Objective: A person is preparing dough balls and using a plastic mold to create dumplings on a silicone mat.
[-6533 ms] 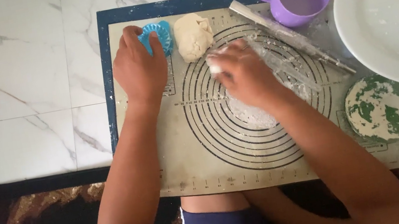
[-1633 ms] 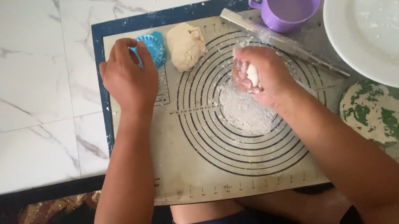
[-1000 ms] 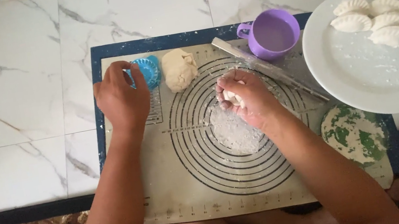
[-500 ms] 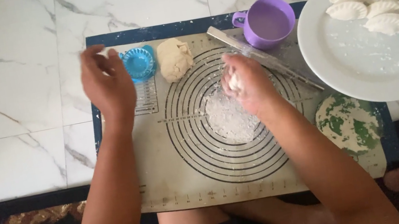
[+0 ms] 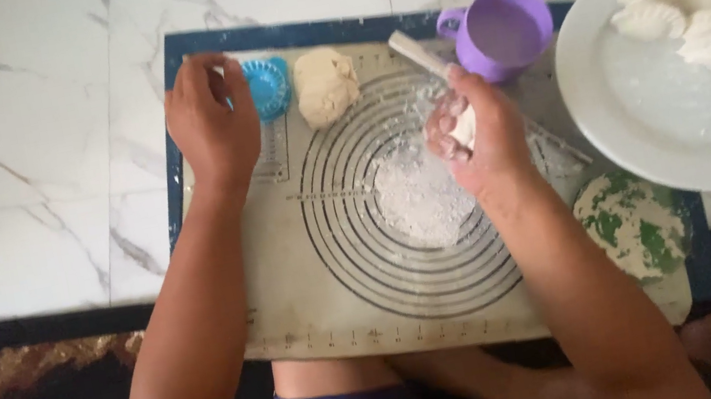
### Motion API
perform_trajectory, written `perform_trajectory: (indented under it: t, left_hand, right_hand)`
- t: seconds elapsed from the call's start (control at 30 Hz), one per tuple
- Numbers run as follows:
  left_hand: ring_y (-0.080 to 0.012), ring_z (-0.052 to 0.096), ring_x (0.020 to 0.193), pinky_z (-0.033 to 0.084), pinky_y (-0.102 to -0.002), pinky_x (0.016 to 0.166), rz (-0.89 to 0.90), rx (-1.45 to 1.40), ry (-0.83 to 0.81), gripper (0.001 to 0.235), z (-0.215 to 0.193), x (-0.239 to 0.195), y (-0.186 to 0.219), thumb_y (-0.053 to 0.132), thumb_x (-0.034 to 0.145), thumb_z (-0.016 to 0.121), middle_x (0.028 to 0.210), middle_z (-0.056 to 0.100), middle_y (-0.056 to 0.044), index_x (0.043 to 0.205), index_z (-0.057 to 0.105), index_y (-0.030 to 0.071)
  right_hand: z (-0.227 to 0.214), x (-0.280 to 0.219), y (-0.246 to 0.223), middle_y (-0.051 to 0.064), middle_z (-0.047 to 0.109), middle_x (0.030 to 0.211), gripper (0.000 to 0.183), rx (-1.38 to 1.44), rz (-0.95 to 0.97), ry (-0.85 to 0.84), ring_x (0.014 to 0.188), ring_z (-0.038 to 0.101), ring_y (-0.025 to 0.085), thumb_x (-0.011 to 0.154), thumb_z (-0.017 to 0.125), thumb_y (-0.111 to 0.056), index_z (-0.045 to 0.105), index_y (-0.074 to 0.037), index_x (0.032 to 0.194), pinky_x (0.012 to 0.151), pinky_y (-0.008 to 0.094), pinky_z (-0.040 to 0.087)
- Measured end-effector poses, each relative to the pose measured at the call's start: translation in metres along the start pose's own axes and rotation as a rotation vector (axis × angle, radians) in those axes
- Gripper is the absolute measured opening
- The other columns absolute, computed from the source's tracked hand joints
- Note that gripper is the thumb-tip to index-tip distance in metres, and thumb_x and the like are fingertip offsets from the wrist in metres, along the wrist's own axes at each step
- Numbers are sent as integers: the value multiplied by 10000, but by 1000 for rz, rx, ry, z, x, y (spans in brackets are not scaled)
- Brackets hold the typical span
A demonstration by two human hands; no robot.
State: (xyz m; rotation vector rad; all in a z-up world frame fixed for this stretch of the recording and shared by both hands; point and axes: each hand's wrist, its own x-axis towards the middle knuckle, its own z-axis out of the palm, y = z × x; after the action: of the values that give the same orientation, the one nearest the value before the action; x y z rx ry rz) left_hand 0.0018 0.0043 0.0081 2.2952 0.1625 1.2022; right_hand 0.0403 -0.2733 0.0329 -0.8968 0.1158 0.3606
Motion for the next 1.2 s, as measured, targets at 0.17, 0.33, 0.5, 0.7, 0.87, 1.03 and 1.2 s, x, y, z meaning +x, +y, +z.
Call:
perform_trajectory:
  t: [0.17, 0.33, 0.5, 0.7, 0.87, 1.03, 1.2]
  left_hand:
    - [-156, 462, 641, 424, -315, 662, 25, 4, 16, 95, 0, 0, 2, -2, 969, 696, 727, 544, -5, 992, 624, 56]
    - [-144, 472, 625, 423, -303, 743, 56, 19, 21, 93, 0, 0, 0, 6, 979, 692, 725, 545, 11, 1014, 626, 62]
    - [-159, 530, 629, 433, -312, 679, 84, 19, 38, 104, -1, 0, 3, 23, 948, 704, 757, 601, -7, 990, 623, 73]
    - [-130, 517, 629, 415, -290, 719, 76, 12, 43, 97, -2, 0, 5, 18, 956, 681, 756, 579, 14, 982, 617, 86]
    - [-152, 521, 626, 435, -305, 719, 94, 2, 53, 101, 0, -2, 3, 22, 954, 694, 765, 596, -3, 992, 617, 75]
    - [-129, 496, 600, 417, -305, 725, 87, 38, 62, 107, 5, -3, 0, 35, 985, 707, 739, 580, 12, 989, 616, 92]
    - [-185, 493, 582, 435, -317, 727, 91, -4, 77, 102, 1, -2, 4, 39, 948, 684, 715, 577, 8, 980, 611, 102]
  right_hand:
    - [-2, 1, -1, 7, 512, 544, 182, -109, -54, -19, 368, 404, 117, 909, 635, -109, 566, -111, 741, 341, 263, 272]
    - [-4, 8, -11, 16, 567, 666, 157, -563, -183, -198, 477, 445, 83, 1044, 595, -205, 583, -95, 932, 402, 229, 351]
    - [8, -14, -16, 286, 613, 1213, 466, -1656, -471, -313, 1042, 643, 412, 872, 508, 50, 422, 44, 1330, 883, 494, 495]
    - [-2, -28, 5, 212, 709, 946, 444, -2104, -707, -375, 836, 671, 377, 853, 668, -17, 645, 27, 1294, 720, 458, 554]
    - [-9, -33, 8, 165, 749, 1097, 389, -2154, -803, -344, 1027, 683, 353, 897, 667, -101, 677, -29, 1279, 813, 441, 558]
    - [-18, -46, 8, 214, 732, 1211, 425, -2072, -819, -365, 1125, 676, 354, 892, 689, -19, 663, 22, 1314, 916, 427, 583]
    - [-12, -56, 10, 142, 770, 1068, 386, -2109, -888, -295, 987, 690, 328, 857, 696, -60, 697, -13, 1240, 837, 403, 549]
